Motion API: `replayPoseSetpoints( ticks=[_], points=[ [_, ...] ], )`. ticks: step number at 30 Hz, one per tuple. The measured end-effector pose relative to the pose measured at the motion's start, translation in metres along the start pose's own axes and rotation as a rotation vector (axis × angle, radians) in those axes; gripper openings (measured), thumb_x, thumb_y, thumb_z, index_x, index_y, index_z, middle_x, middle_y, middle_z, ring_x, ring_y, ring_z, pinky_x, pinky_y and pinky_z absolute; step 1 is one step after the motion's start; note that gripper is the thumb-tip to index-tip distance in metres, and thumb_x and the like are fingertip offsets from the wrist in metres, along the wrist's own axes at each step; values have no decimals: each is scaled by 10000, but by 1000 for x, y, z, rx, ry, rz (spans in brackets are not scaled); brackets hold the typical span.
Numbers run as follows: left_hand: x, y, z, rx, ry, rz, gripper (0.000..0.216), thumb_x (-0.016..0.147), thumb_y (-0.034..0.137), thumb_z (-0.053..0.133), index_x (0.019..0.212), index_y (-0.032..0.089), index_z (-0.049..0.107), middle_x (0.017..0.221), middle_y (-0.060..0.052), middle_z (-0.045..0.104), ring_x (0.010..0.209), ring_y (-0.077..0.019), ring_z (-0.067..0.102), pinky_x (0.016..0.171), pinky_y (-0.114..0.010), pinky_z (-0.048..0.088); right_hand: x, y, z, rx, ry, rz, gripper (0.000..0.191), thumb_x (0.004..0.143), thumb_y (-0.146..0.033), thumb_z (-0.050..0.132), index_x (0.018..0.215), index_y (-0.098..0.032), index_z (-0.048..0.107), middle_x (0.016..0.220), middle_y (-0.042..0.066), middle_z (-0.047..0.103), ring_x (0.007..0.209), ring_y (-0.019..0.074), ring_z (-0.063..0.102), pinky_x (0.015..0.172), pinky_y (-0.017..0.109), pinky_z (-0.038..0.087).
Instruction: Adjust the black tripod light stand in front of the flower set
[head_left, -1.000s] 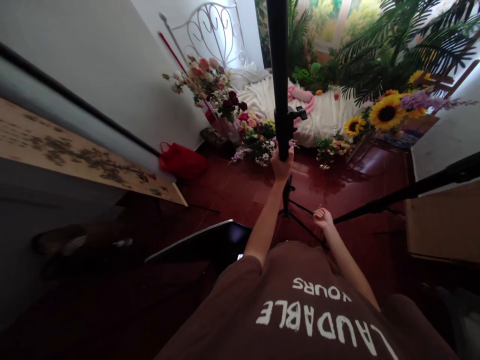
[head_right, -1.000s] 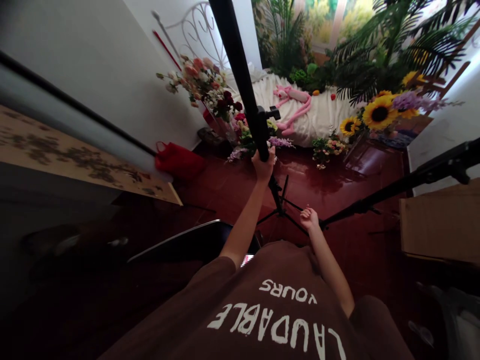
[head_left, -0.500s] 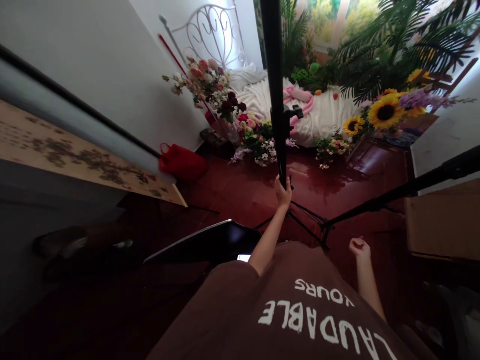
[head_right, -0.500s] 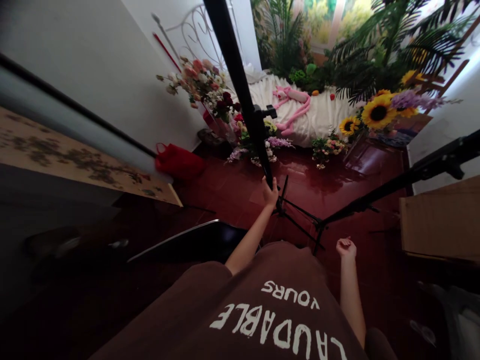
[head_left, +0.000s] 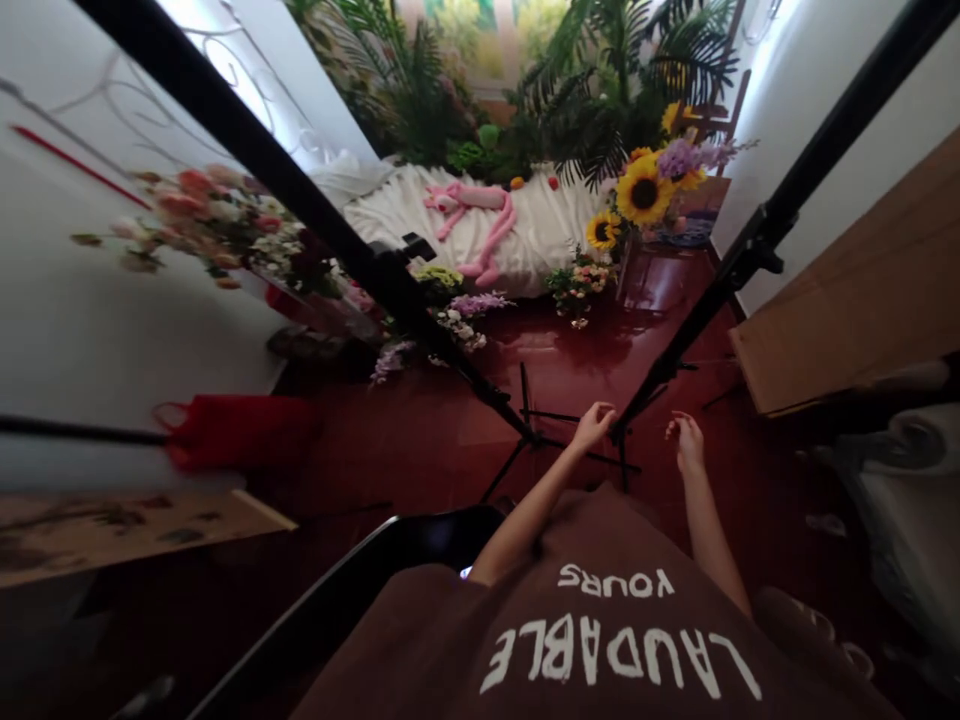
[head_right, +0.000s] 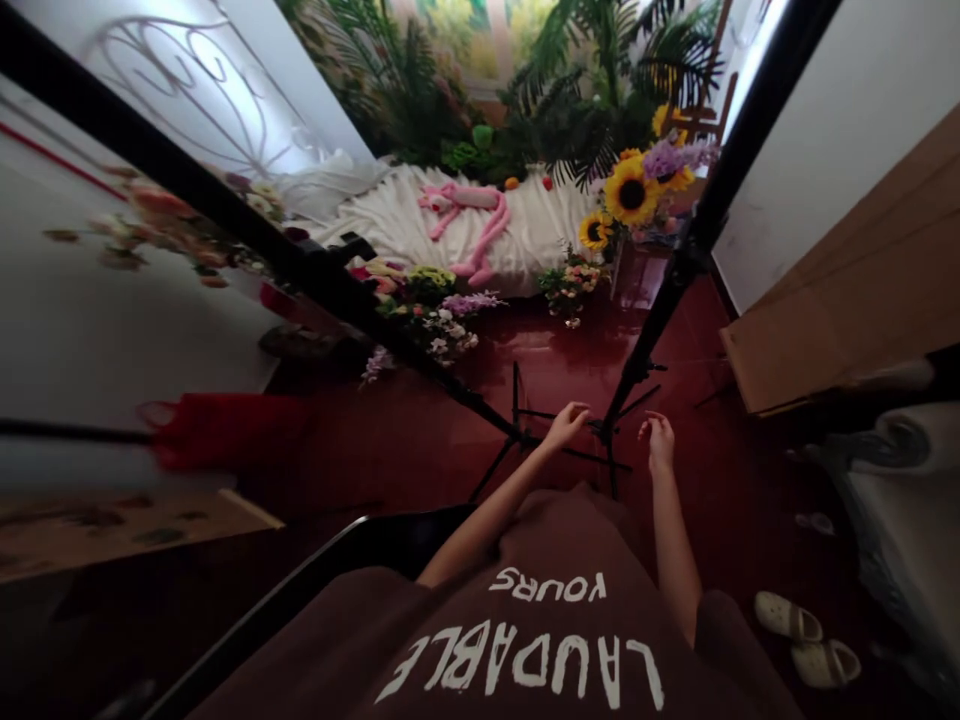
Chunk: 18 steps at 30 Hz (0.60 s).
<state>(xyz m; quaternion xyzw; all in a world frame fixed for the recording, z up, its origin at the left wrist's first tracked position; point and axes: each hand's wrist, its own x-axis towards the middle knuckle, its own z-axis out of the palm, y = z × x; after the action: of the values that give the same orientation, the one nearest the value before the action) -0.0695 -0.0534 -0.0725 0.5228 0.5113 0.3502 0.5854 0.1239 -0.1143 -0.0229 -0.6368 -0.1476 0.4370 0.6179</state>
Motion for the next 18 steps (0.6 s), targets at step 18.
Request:
replayPoseSetpoints(
  ticks=[18],
  points=[
    [68,131,81,359,14,531,334,896,469,582,1069,183,564,836,-85,707,750,-205,691,658,-265,445,42,-96,20,-306,-127,-32,558,783,-719,599,647,-177,590,413,-31,477,338,61,346,353,207,194]
  ],
)
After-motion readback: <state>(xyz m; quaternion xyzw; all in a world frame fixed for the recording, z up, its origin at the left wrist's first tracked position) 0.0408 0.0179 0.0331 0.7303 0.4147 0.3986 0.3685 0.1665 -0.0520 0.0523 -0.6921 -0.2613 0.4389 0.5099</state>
